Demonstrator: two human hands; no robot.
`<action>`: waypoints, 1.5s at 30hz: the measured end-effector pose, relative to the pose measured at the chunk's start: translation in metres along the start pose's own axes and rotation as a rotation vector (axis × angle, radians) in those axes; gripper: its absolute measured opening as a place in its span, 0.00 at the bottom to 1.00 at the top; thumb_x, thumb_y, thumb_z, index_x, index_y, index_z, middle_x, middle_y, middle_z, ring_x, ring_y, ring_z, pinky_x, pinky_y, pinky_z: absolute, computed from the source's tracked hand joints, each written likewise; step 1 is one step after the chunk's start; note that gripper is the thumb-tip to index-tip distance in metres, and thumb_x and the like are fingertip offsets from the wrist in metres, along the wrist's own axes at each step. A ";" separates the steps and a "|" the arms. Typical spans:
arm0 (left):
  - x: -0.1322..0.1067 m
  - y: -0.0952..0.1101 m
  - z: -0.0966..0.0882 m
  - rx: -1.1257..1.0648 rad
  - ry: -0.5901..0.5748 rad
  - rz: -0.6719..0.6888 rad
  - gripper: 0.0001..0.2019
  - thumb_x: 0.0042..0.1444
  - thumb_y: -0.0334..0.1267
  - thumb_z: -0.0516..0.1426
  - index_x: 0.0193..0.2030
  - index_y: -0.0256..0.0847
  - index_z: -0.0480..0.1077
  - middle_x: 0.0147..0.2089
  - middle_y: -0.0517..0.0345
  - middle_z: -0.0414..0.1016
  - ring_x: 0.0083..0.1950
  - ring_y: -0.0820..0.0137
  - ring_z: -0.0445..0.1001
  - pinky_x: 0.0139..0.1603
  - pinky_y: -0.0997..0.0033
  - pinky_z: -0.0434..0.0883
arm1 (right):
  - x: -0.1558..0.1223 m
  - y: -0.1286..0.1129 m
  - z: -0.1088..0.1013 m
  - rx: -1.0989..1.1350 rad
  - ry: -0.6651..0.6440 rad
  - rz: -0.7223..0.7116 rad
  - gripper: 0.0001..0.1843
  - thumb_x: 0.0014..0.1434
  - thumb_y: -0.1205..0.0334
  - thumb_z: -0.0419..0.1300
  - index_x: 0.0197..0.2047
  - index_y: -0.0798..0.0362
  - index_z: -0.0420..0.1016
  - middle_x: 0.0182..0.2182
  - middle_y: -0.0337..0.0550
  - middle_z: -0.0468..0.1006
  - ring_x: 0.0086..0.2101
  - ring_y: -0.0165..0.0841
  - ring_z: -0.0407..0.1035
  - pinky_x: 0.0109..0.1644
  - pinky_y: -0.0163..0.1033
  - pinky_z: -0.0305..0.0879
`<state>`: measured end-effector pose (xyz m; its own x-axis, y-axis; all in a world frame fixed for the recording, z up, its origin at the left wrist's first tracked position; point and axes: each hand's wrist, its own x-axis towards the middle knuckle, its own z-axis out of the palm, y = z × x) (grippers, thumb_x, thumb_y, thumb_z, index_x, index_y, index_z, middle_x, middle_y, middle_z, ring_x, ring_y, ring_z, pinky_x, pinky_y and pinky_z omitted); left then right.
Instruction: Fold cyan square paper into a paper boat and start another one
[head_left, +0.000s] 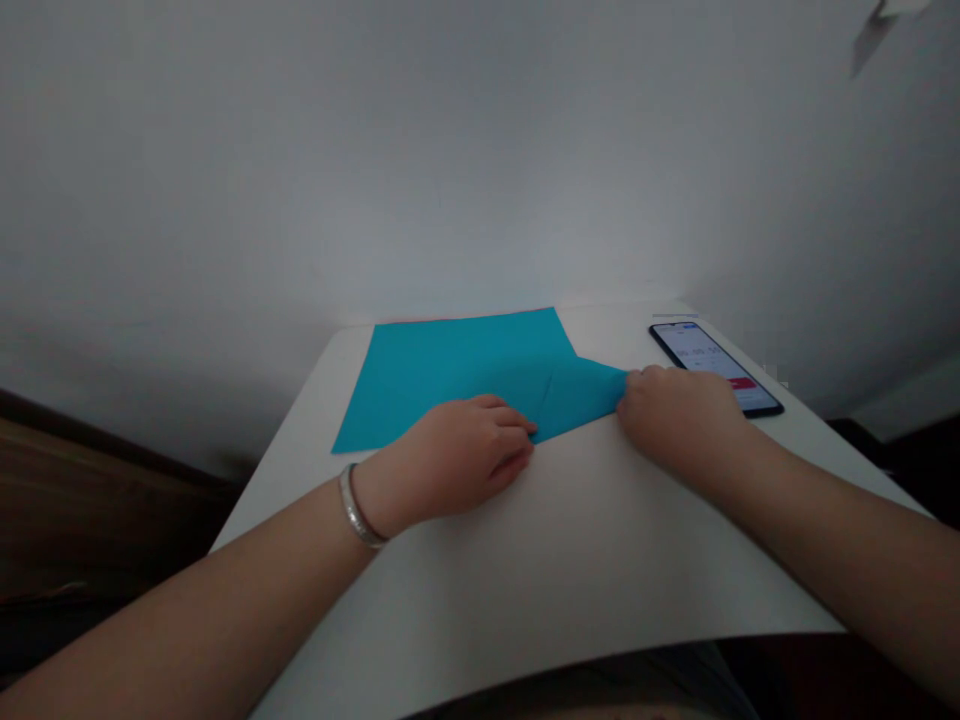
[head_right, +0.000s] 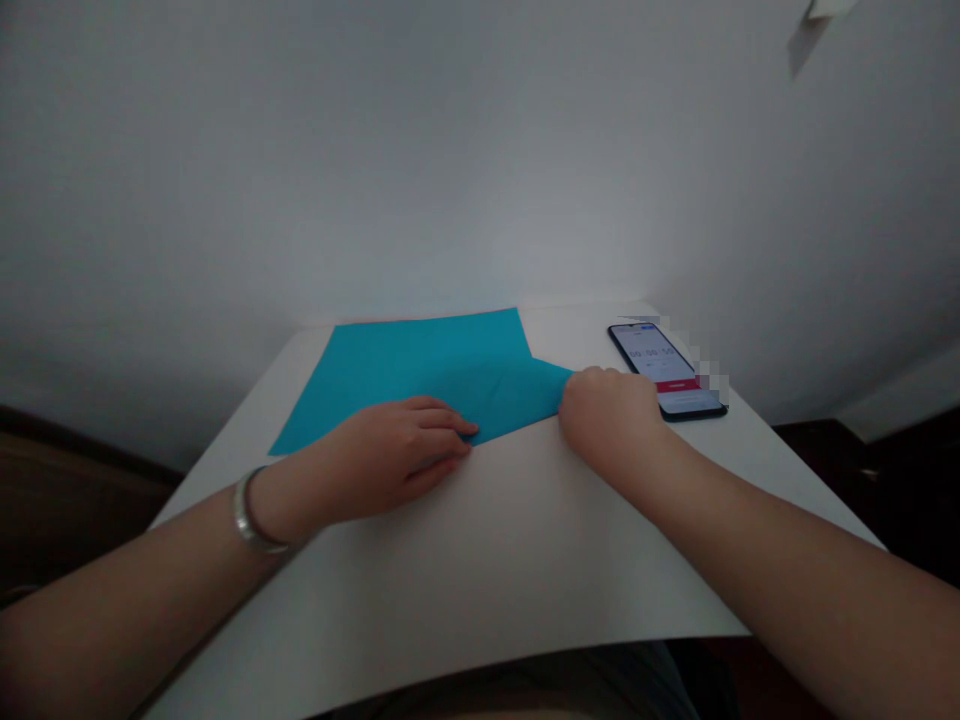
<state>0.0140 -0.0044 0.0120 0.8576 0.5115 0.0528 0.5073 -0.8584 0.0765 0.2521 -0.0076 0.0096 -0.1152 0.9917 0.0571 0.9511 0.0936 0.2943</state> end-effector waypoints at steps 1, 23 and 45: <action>0.000 0.001 0.001 0.019 0.017 0.003 0.14 0.65 0.39 0.48 0.47 0.40 0.73 0.49 0.54 0.75 0.51 0.64 0.71 0.51 0.63 0.69 | 0.001 0.000 -0.001 0.018 0.034 0.028 0.17 0.61 0.67 0.46 0.39 0.60 0.76 0.31 0.64 0.77 0.31 0.51 0.74 0.25 0.46 0.63; -0.010 0.007 0.007 -0.017 0.123 -0.146 0.25 0.64 0.47 0.49 0.64 0.38 0.60 0.65 0.49 0.62 0.66 0.59 0.59 0.65 0.55 0.58 | -0.003 0.003 -0.017 0.258 0.063 -0.190 0.30 0.55 0.42 0.54 0.56 0.50 0.71 0.49 0.51 0.75 0.47 0.47 0.70 0.41 0.47 0.68; -0.009 0.010 0.003 0.078 0.224 -0.166 0.21 0.63 0.29 0.49 0.62 0.40 0.61 0.54 0.50 0.75 0.53 0.64 0.75 0.52 0.61 0.72 | -0.010 0.009 -0.032 0.052 0.331 -0.606 0.15 0.62 0.53 0.53 0.42 0.50 0.78 0.42 0.46 0.80 0.38 0.39 0.74 0.39 0.42 0.61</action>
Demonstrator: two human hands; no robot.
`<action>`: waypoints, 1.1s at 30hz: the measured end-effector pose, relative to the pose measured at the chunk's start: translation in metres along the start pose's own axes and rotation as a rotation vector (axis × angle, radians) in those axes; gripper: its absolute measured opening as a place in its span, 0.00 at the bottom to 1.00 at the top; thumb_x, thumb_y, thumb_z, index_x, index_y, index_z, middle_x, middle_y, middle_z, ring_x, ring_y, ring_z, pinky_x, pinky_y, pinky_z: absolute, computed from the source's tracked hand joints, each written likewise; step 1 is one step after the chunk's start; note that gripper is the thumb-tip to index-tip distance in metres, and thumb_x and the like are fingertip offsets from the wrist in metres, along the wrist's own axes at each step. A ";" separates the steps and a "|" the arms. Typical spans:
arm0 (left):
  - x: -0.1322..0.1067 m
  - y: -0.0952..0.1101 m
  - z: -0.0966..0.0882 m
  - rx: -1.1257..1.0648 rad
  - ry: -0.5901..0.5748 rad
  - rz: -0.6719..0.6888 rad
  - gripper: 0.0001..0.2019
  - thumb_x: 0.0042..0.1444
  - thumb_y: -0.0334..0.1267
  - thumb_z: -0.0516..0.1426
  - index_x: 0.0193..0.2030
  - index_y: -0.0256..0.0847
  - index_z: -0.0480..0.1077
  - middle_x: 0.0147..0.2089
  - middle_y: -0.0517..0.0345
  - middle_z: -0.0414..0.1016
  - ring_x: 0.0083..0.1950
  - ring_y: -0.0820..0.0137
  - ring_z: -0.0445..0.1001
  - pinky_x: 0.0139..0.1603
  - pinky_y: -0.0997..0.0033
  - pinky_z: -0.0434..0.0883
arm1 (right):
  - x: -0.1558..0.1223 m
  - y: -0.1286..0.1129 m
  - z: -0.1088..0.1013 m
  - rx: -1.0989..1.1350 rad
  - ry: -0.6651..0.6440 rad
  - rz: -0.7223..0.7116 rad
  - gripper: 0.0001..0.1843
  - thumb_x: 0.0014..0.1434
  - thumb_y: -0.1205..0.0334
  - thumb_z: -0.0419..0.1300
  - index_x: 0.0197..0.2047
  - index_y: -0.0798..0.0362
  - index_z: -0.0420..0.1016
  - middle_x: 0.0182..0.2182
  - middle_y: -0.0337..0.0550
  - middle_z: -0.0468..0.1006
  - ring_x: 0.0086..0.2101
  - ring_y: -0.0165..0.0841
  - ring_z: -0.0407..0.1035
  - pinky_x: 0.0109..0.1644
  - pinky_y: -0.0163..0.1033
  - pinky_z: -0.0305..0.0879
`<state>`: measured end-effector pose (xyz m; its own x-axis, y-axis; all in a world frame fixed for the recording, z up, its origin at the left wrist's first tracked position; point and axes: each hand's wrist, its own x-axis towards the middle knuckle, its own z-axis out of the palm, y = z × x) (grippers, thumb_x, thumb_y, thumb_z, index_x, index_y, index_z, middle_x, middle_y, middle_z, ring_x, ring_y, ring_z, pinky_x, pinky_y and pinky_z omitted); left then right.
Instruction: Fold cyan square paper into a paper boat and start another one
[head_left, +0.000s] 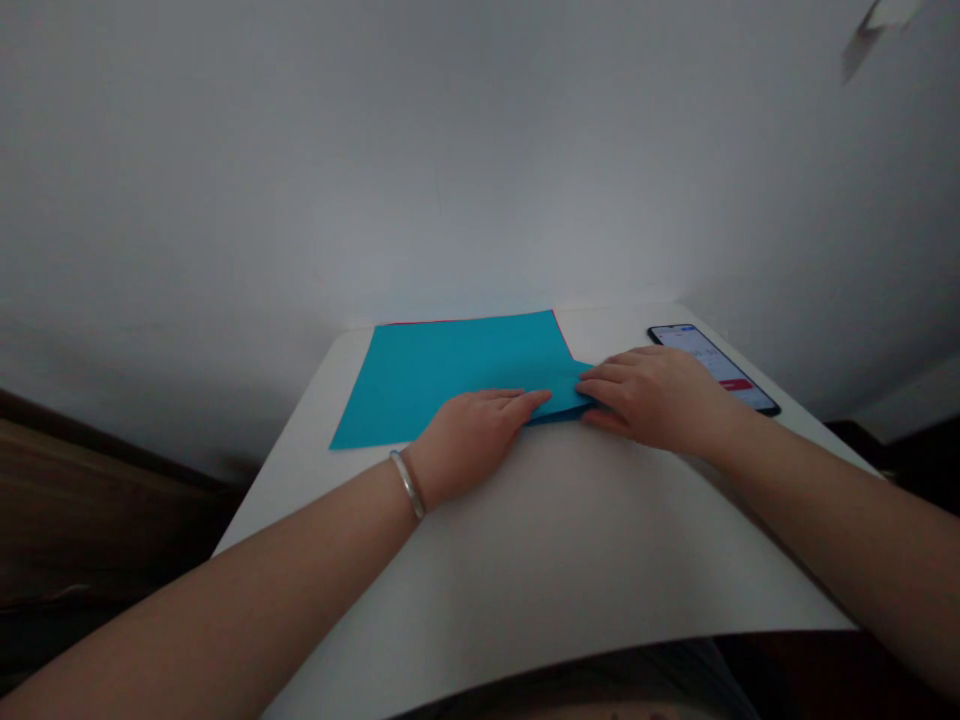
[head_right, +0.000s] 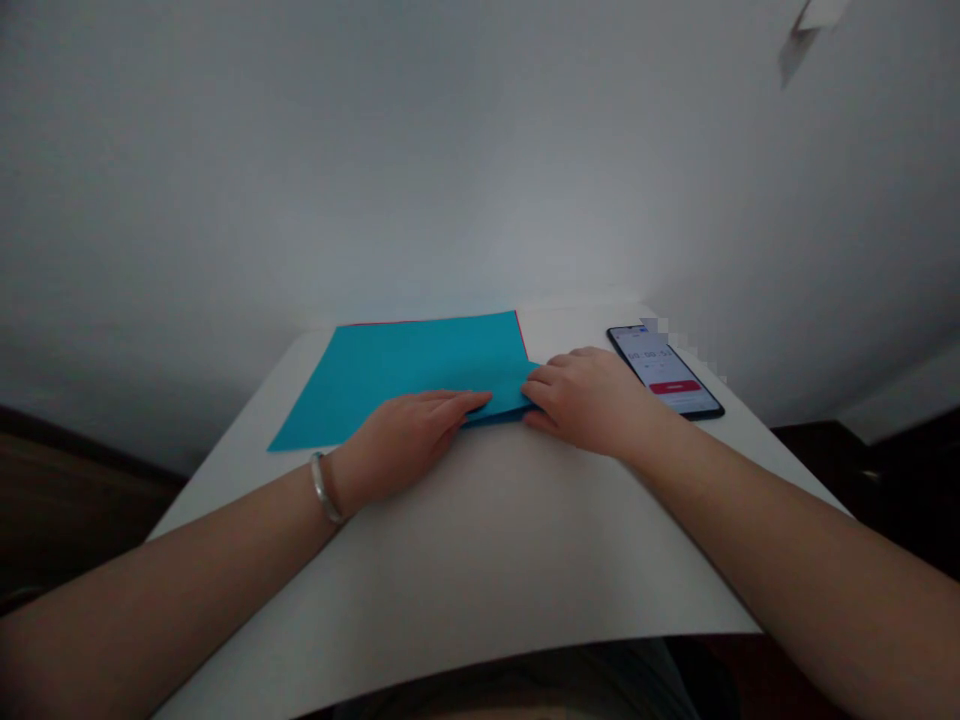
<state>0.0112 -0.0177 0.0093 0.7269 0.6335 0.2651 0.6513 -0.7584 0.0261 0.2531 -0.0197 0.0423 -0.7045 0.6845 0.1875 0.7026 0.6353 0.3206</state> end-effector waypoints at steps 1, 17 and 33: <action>0.000 0.000 -0.001 -0.009 0.017 0.004 0.20 0.63 0.28 0.49 0.61 0.40 0.62 0.53 0.51 0.76 0.51 0.64 0.75 0.53 0.59 0.71 | -0.001 0.001 0.002 0.005 0.026 0.006 0.15 0.63 0.55 0.51 0.42 0.50 0.78 0.42 0.45 0.81 0.38 0.38 0.74 0.39 0.42 0.61; 0.004 0.005 -0.012 -0.056 0.307 -0.311 0.15 0.64 0.39 0.49 0.55 0.45 0.69 0.44 0.53 0.77 0.41 0.64 0.75 0.38 0.66 0.72 | -0.004 -0.003 0.012 0.246 0.564 0.291 0.40 0.58 0.58 0.57 0.69 0.55 0.46 0.66 0.59 0.53 0.65 0.48 0.46 0.62 0.58 0.51; 0.012 -0.004 0.008 -0.868 0.506 -0.437 0.31 0.60 0.34 0.46 0.69 0.51 0.43 0.61 0.51 0.64 0.45 0.69 0.75 0.36 0.70 0.76 | 0.006 0.009 0.052 1.648 0.256 0.578 0.26 0.55 0.56 0.59 0.56 0.51 0.62 0.35 0.42 0.78 0.31 0.32 0.71 0.36 0.41 0.69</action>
<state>0.0194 -0.0055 0.0045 0.1682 0.8882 0.4276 0.3120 -0.4594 0.8316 0.2601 0.0086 -0.0023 -0.2352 0.9660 0.1074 0.0917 0.1320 -0.9870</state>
